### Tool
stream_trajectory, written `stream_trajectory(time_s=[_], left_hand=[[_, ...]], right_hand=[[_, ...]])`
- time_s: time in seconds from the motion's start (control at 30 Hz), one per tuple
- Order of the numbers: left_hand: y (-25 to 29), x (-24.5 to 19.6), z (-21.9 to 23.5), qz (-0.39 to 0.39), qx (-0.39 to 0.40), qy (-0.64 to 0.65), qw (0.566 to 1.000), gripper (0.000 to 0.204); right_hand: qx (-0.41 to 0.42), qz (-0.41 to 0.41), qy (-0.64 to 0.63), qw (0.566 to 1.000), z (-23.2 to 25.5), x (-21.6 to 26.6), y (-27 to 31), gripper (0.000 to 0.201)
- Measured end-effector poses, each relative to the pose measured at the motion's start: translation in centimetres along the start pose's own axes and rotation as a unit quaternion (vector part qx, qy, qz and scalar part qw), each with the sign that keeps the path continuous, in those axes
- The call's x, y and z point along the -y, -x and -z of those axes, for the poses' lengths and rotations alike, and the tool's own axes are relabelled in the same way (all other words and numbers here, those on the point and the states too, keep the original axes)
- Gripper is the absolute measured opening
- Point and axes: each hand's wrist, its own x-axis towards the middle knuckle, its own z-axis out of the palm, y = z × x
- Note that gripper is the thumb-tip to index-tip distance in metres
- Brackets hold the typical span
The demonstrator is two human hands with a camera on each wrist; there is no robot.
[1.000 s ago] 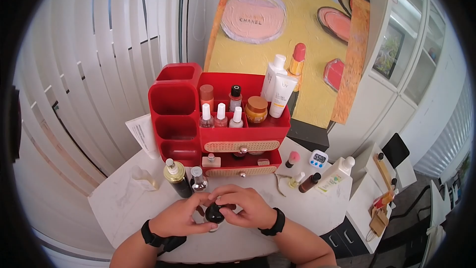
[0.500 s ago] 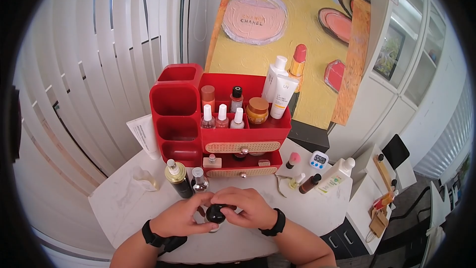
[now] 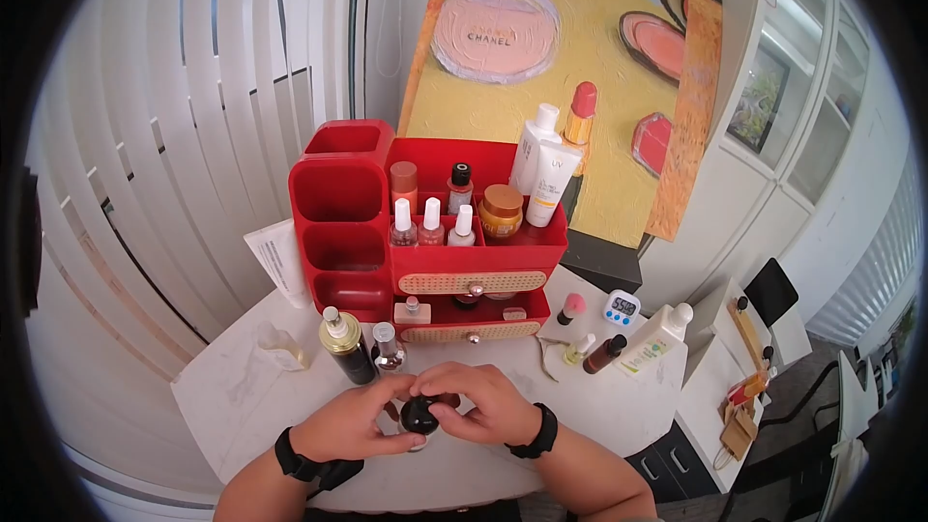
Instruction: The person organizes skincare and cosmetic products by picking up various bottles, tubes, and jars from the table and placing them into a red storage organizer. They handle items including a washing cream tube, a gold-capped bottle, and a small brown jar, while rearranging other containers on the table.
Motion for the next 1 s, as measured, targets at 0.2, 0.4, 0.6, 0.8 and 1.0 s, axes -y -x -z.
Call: stream_trajectory(time_s=[0.2,0.4,0.6,0.8,1.0], left_hand=[[0.0,0.2,-0.1,0.001,-0.007,0.010,1.000,0.067],[0.0,0.1,-0.1,-0.014,-0.009,0.004,1.000,0.065],[-0.1,0.0,0.0,-0.005,-0.001,0.001,1.000,0.063],[0.1,0.3,-0.3,-0.049,-0.027,-0.023,0.998,0.061],[0.0,-0.9,0.1,-0.017,-0.015,-0.006,1.000,0.060]], right_hand=[[-0.011,-0.001,-0.024,1.000,-0.2,-0.6,0.3,0.043],[-0.007,-0.037,-0.041,0.998,-0.2,-0.3,0.5,0.045],[0.000,-0.008,-0.012,1.000,-0.1,-0.4,0.3,0.046],[0.011,-0.035,-0.018,0.999,0.0,-0.2,0.7,0.039],[0.022,-0.020,0.031,0.999,0.4,0.0,0.5,0.035]])
